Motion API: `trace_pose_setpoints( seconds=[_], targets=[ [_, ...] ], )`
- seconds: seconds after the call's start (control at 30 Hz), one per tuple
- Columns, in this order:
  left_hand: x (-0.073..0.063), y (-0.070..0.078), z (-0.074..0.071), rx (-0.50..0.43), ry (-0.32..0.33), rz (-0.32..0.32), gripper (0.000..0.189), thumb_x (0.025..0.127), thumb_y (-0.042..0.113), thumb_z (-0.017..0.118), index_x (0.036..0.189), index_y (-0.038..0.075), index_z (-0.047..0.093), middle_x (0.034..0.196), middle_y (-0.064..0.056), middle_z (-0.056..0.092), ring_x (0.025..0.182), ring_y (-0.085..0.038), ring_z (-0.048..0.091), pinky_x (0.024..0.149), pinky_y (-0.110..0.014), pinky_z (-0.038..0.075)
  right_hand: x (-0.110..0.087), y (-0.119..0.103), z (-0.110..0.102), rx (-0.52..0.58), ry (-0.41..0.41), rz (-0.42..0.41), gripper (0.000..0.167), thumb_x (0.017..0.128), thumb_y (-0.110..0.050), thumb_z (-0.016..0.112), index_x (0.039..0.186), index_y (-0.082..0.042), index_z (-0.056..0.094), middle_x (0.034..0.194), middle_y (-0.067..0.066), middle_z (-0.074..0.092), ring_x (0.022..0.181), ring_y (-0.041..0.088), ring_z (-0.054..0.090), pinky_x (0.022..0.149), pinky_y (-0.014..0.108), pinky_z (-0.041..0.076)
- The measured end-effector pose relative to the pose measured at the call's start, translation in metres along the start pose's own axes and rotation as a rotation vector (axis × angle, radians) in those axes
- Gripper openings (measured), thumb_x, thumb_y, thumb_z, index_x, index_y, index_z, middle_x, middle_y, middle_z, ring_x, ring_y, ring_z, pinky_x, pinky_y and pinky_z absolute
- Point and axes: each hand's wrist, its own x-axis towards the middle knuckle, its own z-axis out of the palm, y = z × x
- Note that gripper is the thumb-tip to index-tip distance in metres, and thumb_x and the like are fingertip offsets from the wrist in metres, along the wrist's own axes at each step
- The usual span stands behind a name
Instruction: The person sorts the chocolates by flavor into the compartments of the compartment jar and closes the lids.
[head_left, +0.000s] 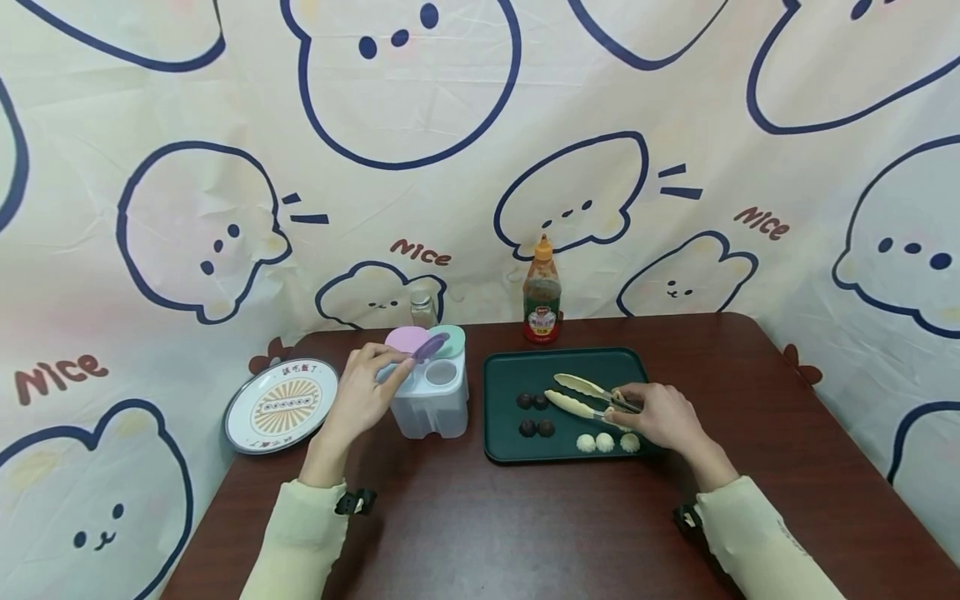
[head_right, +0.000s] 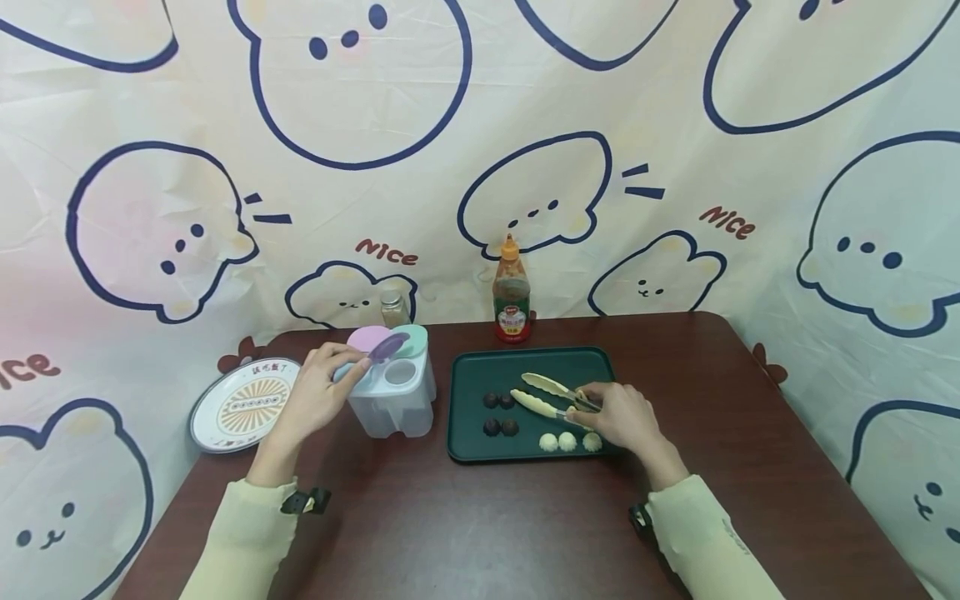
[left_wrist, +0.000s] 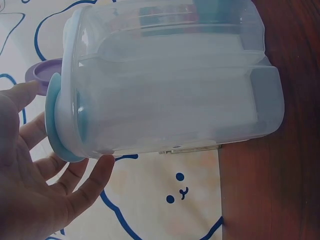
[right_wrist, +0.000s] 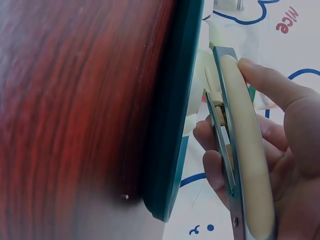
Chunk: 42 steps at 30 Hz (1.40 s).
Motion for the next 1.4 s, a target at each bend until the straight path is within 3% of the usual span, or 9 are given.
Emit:
trace_pose_setpoints(
  seconds=[0.3, 0.57, 0.83, 0.93, 1.13, 1.27, 1.4],
  targets=[
    [0.000, 0.000, 0.000, -0.006, 0.002, -0.002, 0.048, 0.099, 0.050, 0.055, 0.114, 0.010, 0.074, 0.124, -0.012, 0.060, 0.123, -0.031, 0.044, 0.103, -0.054, 0.036, 0.002, -0.003, 0.002, -0.008, -0.009, 0.010, 0.053, 0.084, -0.051, 0.075, 0.121, -0.014, 0.072, 0.116, 0.012, 0.074, 0.097, 0.030, 0.070, 0.071, 0.046, 0.054],
    [0.001, 0.000, 0.000, -0.003, 0.003, -0.002, 0.047, 0.098, 0.051, 0.055, 0.115, 0.010, 0.074, 0.124, -0.012, 0.060, 0.123, -0.031, 0.044, 0.103, -0.053, 0.037, 0.003, -0.002, 0.002, 0.009, -0.008, 0.020, 0.051, 0.083, -0.050, 0.076, 0.120, -0.015, 0.073, 0.115, 0.012, 0.074, 0.094, 0.026, 0.069, 0.062, 0.034, 0.047],
    [0.001, 0.001, 0.000, -0.008, -0.007, -0.016, 0.049, 0.098, 0.052, 0.054, 0.116, 0.011, 0.073, 0.125, -0.012, 0.059, 0.124, -0.031, 0.043, 0.103, -0.055, 0.036, -0.001, -0.001, -0.001, 0.021, -0.003, 0.035, 0.051, 0.084, -0.049, 0.076, 0.121, -0.014, 0.073, 0.117, 0.013, 0.074, 0.102, 0.032, 0.068, 0.072, 0.047, 0.053],
    [0.001, 0.001, 0.000, -0.006, -0.004, -0.010, 0.048, 0.098, 0.052, 0.054, 0.115, 0.011, 0.073, 0.124, -0.012, 0.059, 0.123, -0.031, 0.043, 0.103, -0.054, 0.037, -0.001, -0.003, -0.004, 0.029, 0.005, 0.041, 0.052, 0.084, -0.050, 0.076, 0.121, -0.015, 0.073, 0.117, 0.014, 0.074, 0.103, 0.033, 0.068, 0.072, 0.046, 0.053],
    [0.002, 0.000, 0.000, 0.000, 0.000, -0.002, 0.046, 0.099, 0.050, 0.055, 0.115, 0.011, 0.074, 0.124, -0.012, 0.060, 0.124, -0.031, 0.043, 0.104, -0.054, 0.036, 0.000, -0.007, -0.008, 0.063, 0.018, 0.037, 0.053, 0.084, -0.052, 0.075, 0.121, -0.014, 0.073, 0.117, 0.015, 0.073, 0.099, 0.029, 0.068, 0.065, 0.034, 0.048],
    [0.001, 0.000, 0.000, 0.001, -0.002, -0.010, 0.047, 0.098, 0.051, 0.055, 0.115, 0.011, 0.073, 0.125, -0.012, 0.059, 0.123, -0.031, 0.043, 0.103, -0.054, 0.037, 0.000, -0.012, -0.010, 0.088, 0.029, 0.017, 0.052, 0.084, -0.052, 0.075, 0.120, -0.015, 0.074, 0.115, 0.013, 0.074, 0.098, 0.027, 0.070, 0.064, 0.031, 0.047],
    [0.000, 0.001, 0.000, -0.002, -0.006, -0.012, 0.048, 0.099, 0.051, 0.054, 0.116, 0.010, 0.073, 0.125, -0.012, 0.059, 0.123, -0.031, 0.043, 0.103, -0.055, 0.037, 0.001, -0.019, -0.013, 0.107, 0.047, -0.009, 0.048, 0.084, -0.049, 0.076, 0.119, -0.015, 0.074, 0.112, 0.011, 0.076, 0.086, 0.019, 0.067, 0.062, 0.030, 0.043]
  ],
)
